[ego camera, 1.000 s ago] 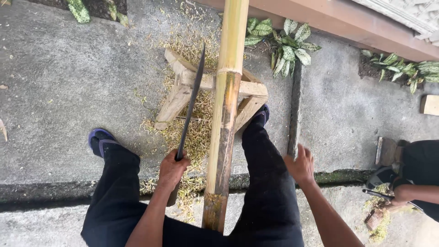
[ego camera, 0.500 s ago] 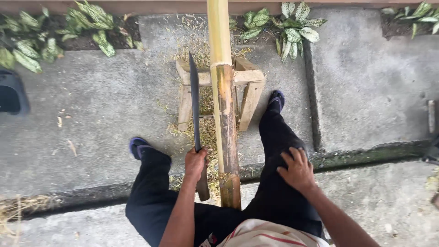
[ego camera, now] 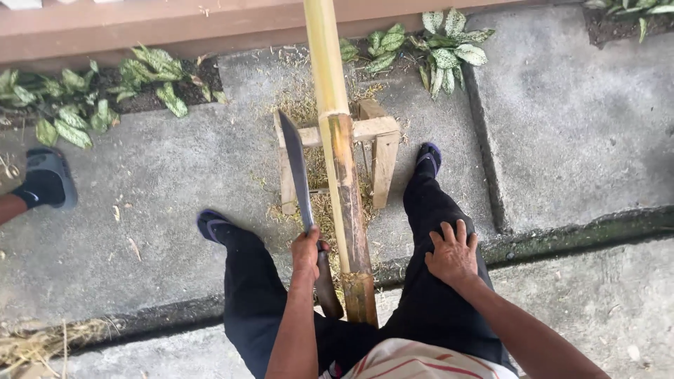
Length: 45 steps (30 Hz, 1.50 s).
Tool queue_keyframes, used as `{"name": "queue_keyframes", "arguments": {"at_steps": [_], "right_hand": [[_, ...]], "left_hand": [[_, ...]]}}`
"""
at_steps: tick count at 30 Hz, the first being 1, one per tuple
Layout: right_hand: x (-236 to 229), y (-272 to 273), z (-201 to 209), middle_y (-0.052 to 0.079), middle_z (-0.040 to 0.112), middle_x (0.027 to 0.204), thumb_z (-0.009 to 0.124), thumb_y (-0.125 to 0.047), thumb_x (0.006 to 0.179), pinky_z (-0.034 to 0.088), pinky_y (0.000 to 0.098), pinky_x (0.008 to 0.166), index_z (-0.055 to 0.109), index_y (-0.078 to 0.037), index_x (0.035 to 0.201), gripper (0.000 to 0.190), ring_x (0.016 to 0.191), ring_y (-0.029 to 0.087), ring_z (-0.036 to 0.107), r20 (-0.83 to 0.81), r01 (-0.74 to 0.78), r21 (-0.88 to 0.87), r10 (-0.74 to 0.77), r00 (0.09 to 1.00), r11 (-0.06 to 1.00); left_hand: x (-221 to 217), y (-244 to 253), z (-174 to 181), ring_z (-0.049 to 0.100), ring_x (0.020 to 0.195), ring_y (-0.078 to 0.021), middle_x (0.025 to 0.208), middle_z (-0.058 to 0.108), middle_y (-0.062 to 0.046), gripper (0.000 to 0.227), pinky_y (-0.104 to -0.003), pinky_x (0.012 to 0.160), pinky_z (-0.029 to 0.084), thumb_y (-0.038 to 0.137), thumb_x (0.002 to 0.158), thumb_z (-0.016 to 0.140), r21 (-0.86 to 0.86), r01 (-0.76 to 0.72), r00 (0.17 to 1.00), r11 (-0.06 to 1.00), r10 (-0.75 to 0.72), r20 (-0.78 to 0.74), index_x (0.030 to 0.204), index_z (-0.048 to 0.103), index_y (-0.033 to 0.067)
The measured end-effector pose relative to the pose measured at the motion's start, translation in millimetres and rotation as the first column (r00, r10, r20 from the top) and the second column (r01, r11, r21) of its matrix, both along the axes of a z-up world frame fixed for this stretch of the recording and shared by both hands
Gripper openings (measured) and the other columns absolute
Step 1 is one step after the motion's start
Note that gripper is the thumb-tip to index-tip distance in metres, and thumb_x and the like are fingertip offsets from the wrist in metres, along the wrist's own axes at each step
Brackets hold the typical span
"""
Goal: The recorder uses a machete to shave and smooth the surface of a bamboo stalk positioned on a wooden horse.
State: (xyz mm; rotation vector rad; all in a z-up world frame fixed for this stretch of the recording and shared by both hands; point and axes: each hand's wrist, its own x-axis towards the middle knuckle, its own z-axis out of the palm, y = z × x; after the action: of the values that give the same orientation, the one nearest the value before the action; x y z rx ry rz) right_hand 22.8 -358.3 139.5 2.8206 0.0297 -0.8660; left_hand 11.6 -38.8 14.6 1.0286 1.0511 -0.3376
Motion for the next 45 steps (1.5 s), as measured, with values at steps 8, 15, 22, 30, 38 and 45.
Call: {"name": "queue_keyframes", "arguments": {"at_steps": [8, 15, 22, 30, 38, 45], "right_hand": [[138.7, 64.8, 12.0, 0.014, 0.060, 0.135, 0.076, -0.021, 0.089, 0.046, 0.0469, 0.109, 0.066, -0.004, 0.129, 0.044, 0.128, 0.033, 0.057, 0.520, -0.397, 0.578, 0.053, 0.852, 0.713], [305.2, 113.9, 22.3, 0.023, 0.046, 0.148, 0.081, -0.035, 0.083, 0.031, 0.0562, 0.119, 0.052, -0.008, 0.147, 0.076, 0.145, 0.039, 0.033, 0.661, -0.679, 0.122, 0.451, 0.600, 0.724], [367.7, 94.6, 1.0, 0.011, 0.065, 0.131, 0.070, -0.054, 0.096, 0.024, 0.0472, 0.133, 0.070, -0.021, 0.132, 0.048, 0.138, 0.027, 0.053, 0.105, -0.488, 0.138, 0.477, 0.873, 0.862], [357.5, 80.5, -14.4, 0.008, 0.067, 0.103, 0.072, -0.069, 0.081, 0.036, 0.0477, 0.106, 0.072, -0.011, 0.103, 0.062, 0.115, 0.026, 0.060, 0.372, -0.533, 0.261, 0.425, 0.825, 0.805], [349.5, 81.3, -27.1, 0.006, 0.068, 0.095, 0.069, -0.071, 0.084, 0.037, 0.0457, 0.105, 0.073, -0.017, 0.097, 0.055, 0.107, 0.024, 0.063, 0.413, -0.520, 0.285, 0.387, 0.824, 0.805], [349.2, 87.2, -24.5, 0.008, 0.069, 0.093, 0.070, -0.074, 0.078, 0.036, 0.0459, 0.105, 0.074, -0.015, 0.100, 0.063, 0.107, 0.023, 0.063, 0.414, -0.528, 0.250, 0.403, 0.816, 0.811]], "left_hand": [[50.8, 24.5, 27.5, 0.055, 0.048, -0.0187, 0.062, 0.057, -0.007, 0.050, -0.038, 0.042, 0.048, 0.052, 0.100, 0.056, 0.444, 0.225, 0.953, 0.867, -0.290, 0.084, 0.087, 0.069, 0.0055], [155.3, 73.4, 101.2, 0.070, 0.074, -0.0334, 0.068, 0.065, -0.013, 0.077, -0.054, 0.076, 0.056, 0.078, 0.095, 0.037, 0.771, 0.615, 0.609, 0.166, -0.721, -0.331, 0.087, 0.072, 0.0098], [223.8, 89.5, 123.4, 0.073, 0.079, -0.0293, 0.075, 0.071, -0.012, 0.076, -0.051, 0.079, 0.056, 0.082, 0.091, 0.036, 0.708, 0.700, 0.387, -0.095, -0.782, -0.489, 0.110, 0.077, 0.0203], [254.4, 91.2, 124.8, 0.071, 0.098, -0.0287, 0.089, 0.074, -0.010, 0.061, -0.052, 0.092, 0.051, 0.068, 0.100, 0.042, 0.702, 0.678, 0.289, -0.218, -0.798, -0.528, 0.113, 0.075, 0.0188], [272.2, 97.3, 144.9, 0.070, 0.094, -0.0219, 0.085, 0.072, -0.008, 0.064, -0.049, 0.090, 0.052, 0.074, 0.097, 0.039, 0.587, 0.763, 0.207, -0.271, -0.758, -0.618, 0.122, 0.072, 0.0248], [273.9, 110.5, 145.2, 0.070, 0.093, -0.0217, 0.081, 0.073, -0.005, 0.066, -0.050, 0.090, 0.052, 0.076, 0.094, 0.044, 0.661, 0.685, 0.239, -0.307, -0.762, -0.602, 0.113, 0.079, 0.0229]]}}
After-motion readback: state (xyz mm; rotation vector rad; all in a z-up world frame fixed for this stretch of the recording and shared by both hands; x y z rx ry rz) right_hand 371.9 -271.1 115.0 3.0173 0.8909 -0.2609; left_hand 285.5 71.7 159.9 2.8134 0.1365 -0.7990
